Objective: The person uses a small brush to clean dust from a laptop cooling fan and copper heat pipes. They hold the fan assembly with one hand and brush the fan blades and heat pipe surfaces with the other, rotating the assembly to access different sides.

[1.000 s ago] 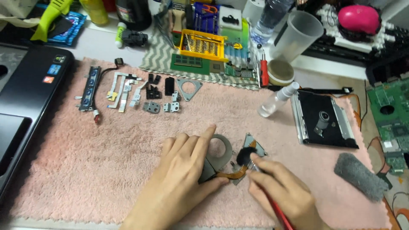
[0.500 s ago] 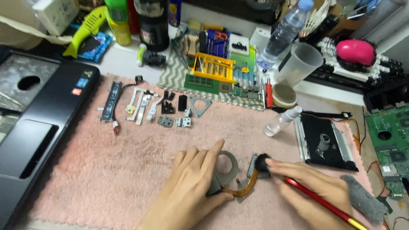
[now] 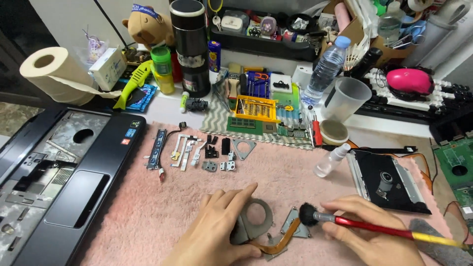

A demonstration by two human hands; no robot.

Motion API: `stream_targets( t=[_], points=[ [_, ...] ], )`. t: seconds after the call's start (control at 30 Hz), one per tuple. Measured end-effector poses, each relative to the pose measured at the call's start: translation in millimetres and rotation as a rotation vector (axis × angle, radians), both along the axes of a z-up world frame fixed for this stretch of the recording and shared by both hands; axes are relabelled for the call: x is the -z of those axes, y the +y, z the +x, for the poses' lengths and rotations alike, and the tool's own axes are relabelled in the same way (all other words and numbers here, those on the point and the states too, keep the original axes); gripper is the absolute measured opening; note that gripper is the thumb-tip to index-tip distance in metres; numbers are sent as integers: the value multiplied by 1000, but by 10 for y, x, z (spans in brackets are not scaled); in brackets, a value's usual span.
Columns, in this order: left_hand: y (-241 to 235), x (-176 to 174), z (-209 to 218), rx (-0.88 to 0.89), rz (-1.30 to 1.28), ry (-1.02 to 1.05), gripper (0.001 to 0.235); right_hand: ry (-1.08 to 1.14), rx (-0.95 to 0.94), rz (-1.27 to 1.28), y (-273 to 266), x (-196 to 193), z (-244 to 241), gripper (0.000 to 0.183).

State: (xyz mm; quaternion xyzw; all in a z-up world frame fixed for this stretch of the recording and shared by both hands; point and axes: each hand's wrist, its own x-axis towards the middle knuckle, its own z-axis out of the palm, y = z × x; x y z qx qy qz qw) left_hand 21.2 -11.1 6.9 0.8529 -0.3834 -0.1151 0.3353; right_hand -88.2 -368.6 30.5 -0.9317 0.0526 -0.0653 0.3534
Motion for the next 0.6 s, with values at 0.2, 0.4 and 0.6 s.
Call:
stream_targets(
  t=[0.2,0.4,0.6],
  points=[
    [-17,-24,-36,3,82,50,136,-29,80,159,135,-5,22,23],
    [-27,-167,-114,-11,23,94,135,144,103,432,275,-143,59,14],
    [-21,-63,-139,-37,-10,20,128,408,73,16,552,-452,213,6]
  ],
)
